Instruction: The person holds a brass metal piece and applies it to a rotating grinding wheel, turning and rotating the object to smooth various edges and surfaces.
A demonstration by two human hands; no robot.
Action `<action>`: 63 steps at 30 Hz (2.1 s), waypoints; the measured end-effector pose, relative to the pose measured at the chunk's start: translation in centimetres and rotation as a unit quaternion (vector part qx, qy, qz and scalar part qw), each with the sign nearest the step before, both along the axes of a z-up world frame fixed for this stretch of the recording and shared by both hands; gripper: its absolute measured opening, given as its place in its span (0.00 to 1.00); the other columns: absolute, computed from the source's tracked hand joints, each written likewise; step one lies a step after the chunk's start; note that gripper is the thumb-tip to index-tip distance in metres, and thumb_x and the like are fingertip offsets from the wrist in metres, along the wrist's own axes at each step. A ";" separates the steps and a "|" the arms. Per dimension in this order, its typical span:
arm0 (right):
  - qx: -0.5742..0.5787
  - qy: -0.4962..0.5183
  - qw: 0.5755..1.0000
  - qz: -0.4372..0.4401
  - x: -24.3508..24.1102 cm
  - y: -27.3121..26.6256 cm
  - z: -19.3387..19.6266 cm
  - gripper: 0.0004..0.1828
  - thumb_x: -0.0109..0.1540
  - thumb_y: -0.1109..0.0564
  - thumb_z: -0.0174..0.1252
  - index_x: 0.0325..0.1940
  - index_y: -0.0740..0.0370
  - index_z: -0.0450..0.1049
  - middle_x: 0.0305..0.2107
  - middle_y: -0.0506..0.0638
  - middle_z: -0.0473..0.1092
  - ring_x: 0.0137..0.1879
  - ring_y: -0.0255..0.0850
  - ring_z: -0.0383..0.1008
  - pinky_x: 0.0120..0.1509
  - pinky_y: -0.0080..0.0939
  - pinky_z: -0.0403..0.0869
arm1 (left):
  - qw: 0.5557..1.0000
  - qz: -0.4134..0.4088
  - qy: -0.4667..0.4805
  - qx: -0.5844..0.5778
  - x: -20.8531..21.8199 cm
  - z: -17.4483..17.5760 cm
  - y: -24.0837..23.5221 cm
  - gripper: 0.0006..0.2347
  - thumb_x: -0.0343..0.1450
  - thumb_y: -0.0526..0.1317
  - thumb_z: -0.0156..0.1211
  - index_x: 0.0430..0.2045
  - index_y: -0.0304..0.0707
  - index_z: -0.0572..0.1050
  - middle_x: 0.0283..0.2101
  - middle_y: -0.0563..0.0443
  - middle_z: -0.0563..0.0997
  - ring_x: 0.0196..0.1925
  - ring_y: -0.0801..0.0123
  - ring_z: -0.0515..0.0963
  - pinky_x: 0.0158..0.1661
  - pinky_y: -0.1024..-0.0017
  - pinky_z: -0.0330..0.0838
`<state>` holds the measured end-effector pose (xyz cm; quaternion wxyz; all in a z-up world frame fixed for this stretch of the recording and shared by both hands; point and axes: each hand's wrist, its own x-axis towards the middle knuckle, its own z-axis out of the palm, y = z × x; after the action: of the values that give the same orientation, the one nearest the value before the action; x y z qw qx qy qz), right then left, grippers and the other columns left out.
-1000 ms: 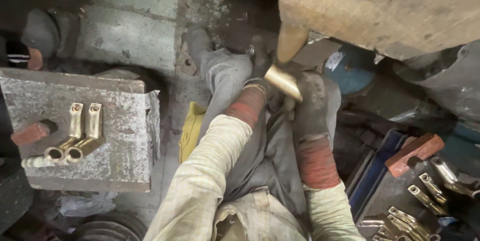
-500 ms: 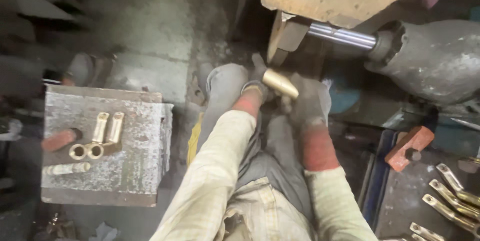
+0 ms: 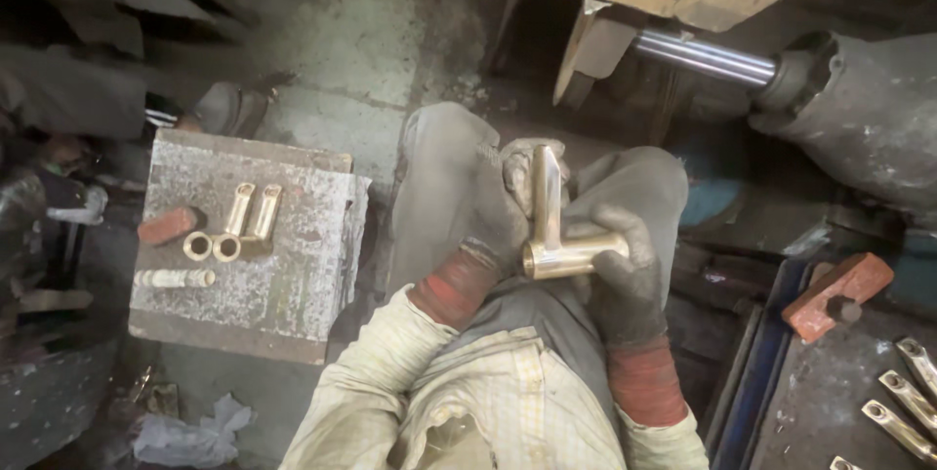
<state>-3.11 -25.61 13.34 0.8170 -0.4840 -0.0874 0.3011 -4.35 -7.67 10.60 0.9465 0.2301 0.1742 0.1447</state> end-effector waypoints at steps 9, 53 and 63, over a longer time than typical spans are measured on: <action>-0.327 -0.593 0.722 -0.139 1.1 0.8 3.5 0.17 0.67 0.51 0.60 0.36 0.67 0.66 0.54 0.69 0.70 0.55 0.57 0.77 0.61 0.49 0.78 | 0.998 0.033 -0.043 -0.044 0.1 0.7 -1.5 0.33 0.77 0.66 0.41 0.50 0.27 0.72 0.35 0.42 0.76 0.35 0.59 0.75 0.39 0.62 0.74; -0.091 0.198 0.965 -0.147 19.7 3.0 -13.1 0.08 0.66 0.56 0.60 0.45 0.62 0.74 0.33 0.51 0.71 0.39 0.43 0.72 0.44 0.44 0.75 | 0.943 -0.211 0.231 0.111 13.6 -16.8 4.0 0.35 0.73 0.70 0.29 0.24 0.35 0.74 0.14 0.45 0.72 0.13 0.60 0.73 0.16 0.64 0.65; -0.183 0.189 0.954 -0.143 20.4 3.7 -13.5 0.11 0.64 0.55 0.55 0.46 0.63 0.75 0.39 0.52 0.74 0.46 0.44 0.74 0.54 0.44 0.75 | 0.964 -0.184 0.193 -0.004 14.7 -19.8 1.8 0.32 0.73 0.71 0.33 0.33 0.42 0.73 0.11 0.51 0.63 0.09 0.64 0.61 0.14 0.65 0.60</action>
<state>17.30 -21.91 -0.14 0.7508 -0.5664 0.1953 0.2781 10.38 -5.87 -9.17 0.9063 0.2774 0.3086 -0.0798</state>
